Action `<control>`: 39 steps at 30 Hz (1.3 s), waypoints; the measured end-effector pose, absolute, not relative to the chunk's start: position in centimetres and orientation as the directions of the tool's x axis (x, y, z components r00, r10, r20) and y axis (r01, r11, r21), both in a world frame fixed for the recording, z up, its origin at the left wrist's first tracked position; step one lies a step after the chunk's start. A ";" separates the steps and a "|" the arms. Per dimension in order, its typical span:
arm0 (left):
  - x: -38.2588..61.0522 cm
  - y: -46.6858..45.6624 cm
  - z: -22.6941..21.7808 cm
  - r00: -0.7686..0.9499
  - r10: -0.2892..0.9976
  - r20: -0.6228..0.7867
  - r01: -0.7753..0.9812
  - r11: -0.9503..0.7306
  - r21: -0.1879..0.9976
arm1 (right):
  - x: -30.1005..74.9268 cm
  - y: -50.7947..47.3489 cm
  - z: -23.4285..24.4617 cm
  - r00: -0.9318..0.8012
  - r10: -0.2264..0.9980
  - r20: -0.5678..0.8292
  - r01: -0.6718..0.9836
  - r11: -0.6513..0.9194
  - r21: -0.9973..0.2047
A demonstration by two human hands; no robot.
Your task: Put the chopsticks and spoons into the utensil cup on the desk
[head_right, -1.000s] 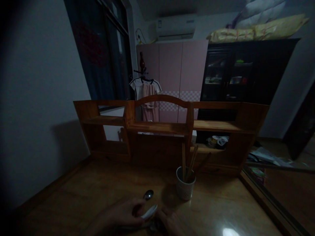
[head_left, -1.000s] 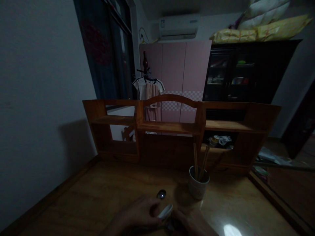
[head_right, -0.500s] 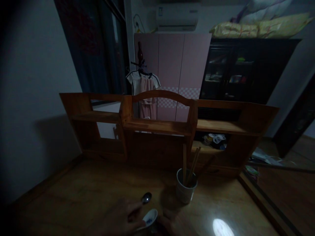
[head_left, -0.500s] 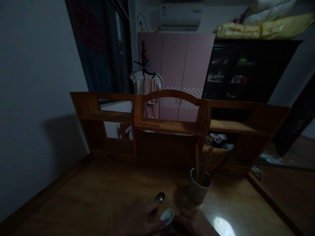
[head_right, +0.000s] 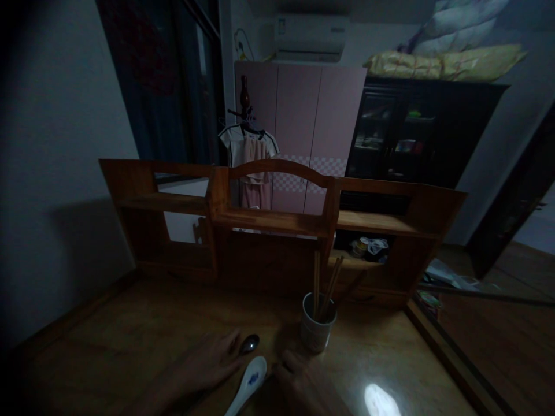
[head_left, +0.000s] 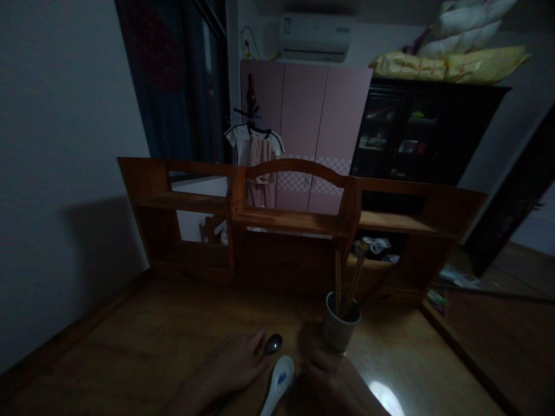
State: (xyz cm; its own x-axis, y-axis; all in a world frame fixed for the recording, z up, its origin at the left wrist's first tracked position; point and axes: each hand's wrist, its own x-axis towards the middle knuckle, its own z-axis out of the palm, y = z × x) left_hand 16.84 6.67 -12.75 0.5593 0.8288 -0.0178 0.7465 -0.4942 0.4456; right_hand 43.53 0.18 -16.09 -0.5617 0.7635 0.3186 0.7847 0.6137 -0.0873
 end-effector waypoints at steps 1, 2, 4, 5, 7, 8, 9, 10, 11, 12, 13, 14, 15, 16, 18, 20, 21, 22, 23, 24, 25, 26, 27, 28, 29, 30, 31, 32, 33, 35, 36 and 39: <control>16.9 6.7 -12.8 0.563 0.826 -0.025 0.743 -0.493 0.452 | 43.5 0.2 -16.0 -0.548 0.772 0.321 0.799 0.597 -0.071; 16.9 6.8 -12.9 0.563 0.826 -0.030 0.744 -0.491 0.454 | 43.5 0.2 -16.0 -0.543 0.775 0.323 0.807 0.588 -0.053; 16.9 7.0 -13.2 0.565 0.824 -0.035 0.747 -0.493 0.445 | 43.5 0.3 -15.9 -0.554 0.762 0.335 0.804 0.594 -0.020; 16.8 7.1 -13.4 0.571 0.820 -0.033 0.747 -0.503 0.436 | 43.5 0.3 -15.9 -0.560 0.755 0.340 0.801 0.598 -0.010; 16.6 7.4 -13.8 0.590 0.807 -0.020 0.742 -0.532 0.408 | 43.7 0.2 -15.6 -0.572 0.743 0.349 0.792 0.611 -0.002; 16.5 7.5 -14.0 0.598 0.801 -0.011 0.739 -0.547 0.393 | 43.7 0.1 -15.3 -0.577 0.735 0.357 0.786 0.618 -0.001; 16.5 7.6 -14.1 0.607 0.794 -0.003 0.734 -0.560 0.384 | 43.8 -0.1 -15.0 -0.582 0.725 0.368 0.780 0.626 0.000; 16.4 7.7 -14.2 0.614 0.789 0.001 0.730 -0.568 0.380 | 43.8 -0.4 -14.7 -0.588 0.713 0.383 0.772 0.636 0.001; 16.4 7.7 -14.2 0.618 0.786 0.004 0.725 -0.572 0.383 | 43.8 -0.7 -14.3 -0.585 0.705 0.401 0.769 0.639 -0.002; 16.5 7.7 -14.1 0.623 0.782 0.007 0.719 -0.576 0.390 | 43.8 -1.1 -14.0 -0.572 0.697 0.433 0.770 0.638 -0.009; 16.5 7.7 -14.0 0.625 0.780 0.009 0.715 -0.577 0.394 | 43.8 -1.5 -13.6 -0.555 0.681 0.477 0.769 0.639 -0.016; 16.6 7.6 -13.9 0.624 0.781 0.005 0.716 -0.575 0.396 | 43.9 -1.8 -13.2 -0.537 0.652 0.535 0.764 0.644 -0.018; 16.6 7.6 -13.8 0.620 0.784 -0.001 0.722 -0.570 0.392 | 44.0 -2.2 -12.7 -0.513 0.608 0.605 0.759 0.651 -0.011; 16.6 7.5 -13.7 0.613 0.790 -0.007 0.731 -0.564 0.384 | 44.3 -2.4 -12.1 -0.482 0.553 0.680 0.756 0.654 0.004; 16.5 7.5 -13.8 0.599 0.801 -0.021 0.751 -0.552 0.362 | 45.5 -2.9 -10.2 -0.391 0.442 0.808 0.784 0.620 0.040; 16.4 7.6 -14.1 0.584 0.811 -0.024 0.767 -0.542 0.345 | 47.2 -3.2 -7.3 -0.262 0.388 0.884 0.861 0.507 0.032; 16.3 7.7 -14.3 0.582 0.813 -0.029 0.770 -0.539 0.341 | 48.1 -3.4 -5.5 -0.190 0.372 0.909 0.907 0.420 0.018; 16.2 7.7 -14.6 0.581 0.813 -0.033 0.772 -0.538 0.340 | 49.1 -3.6 -3.7 -0.137 0.367 0.920 0.934 0.357 -0.003; 16.2 7.8 -14.8 0.580 0.814 -0.034 0.773 -0.536 0.339 | 49.9 -3.7 -1.8 -0.085 0.373 0.924 0.952 0.305 -0.036; 16.1 7.9 -14.9 0.579 0.815 -0.034 0.774 -0.536 0.337 | 50.6 -3.7 0.0 -0.063 0.381 0.922 0.961 0.272 -0.046; 16.1 7.9 -15.0 0.576 0.817 -0.032 0.776 -0.535 0.334 | 51.1 -3.6 1.6 -0.035 0.366 0.930 0.972 0.227 -0.053; 16.1 7.8 -15.1 0.573 0.819 -0.026 0.777 -0.533 0.335 | 51.4 -3.4 3.0 -0.011 0.361 0.932 0.978 0.196 -0.064; 16.1 7.7 -15.1 0.569 0.822 -0.017 0.776 -0.530 0.341 | 51.5 -3.0 4.0 -0.012 0.363 0.932 0.981 0.185 -0.059; 16.2 7.6 -15.1 0.568 0.823 -0.012 0.772 -0.528 0.355 | 51.5 -2.5 4.8 -0.034 0.370 0.929 0.980 0.193 -0.041; 16.2 7.5 -15.0 0.571 0.821 -0.010 0.764 -0.526 0.374 | 51.4 -1.8 5.2 -0.080 0.384 0.920 0.976 0.219 -0.007; 16.2 7.4 -15.0 0.574 0.819 -0.004 0.754 -0.527 0.393 | 51.2 -1.1 5.3 -0.145 0.406 0.902 0.966 0.255 0.040; 16.1 7.4 -15.0 0.577 0.817 0.002 0.745 -0.528 0.408 | 51.0 -0.4 5.3 -0.218 0.432 0.875 0.952 0.293 0.092; 16.1 7.3 -15.0 0.577 0.817 0.007 0.741 -0.527 0.415 | 50.9 0.4 5.0 -0.290 0.460 0.840 0.934 0.325 0.144; 16.1 7.3 -15.0 0.573 0.820 0.009 0.743 -0.524 0.417 | 50.7 1.2 4.6 -0.356 0.489 0.796 0.916 0.350 0.195; 16.1 7.5 -15.1 0.566 0.825 0.003 0.747 -0.514 0.421 | 50.4 2.7 3.7 -0.446 0.555 0.702 0.888 0.369 0.273; 16.0 7.6 -15.2 0.566 0.825 -0.001 0.746 -0.511 0.426 | 50.2 3.3 3.2 -0.474 0.584 0.659 0.878 0.372 0.302; 16.1 7.9 -15.4 0.572 0.820 0.000 0.741 -0.517 0.429 | 49.5 4.8 1.9 -0.524 0.668 0.529 0.850 0.374 0.370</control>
State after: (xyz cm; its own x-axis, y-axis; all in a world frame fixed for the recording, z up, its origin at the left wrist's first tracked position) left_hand 16.09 7.88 -15.36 0.5720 0.8202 0.0005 0.7408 -0.5169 0.4291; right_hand 49.49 4.82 1.89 -0.5239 0.6678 0.5288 0.8504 0.3739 0.3702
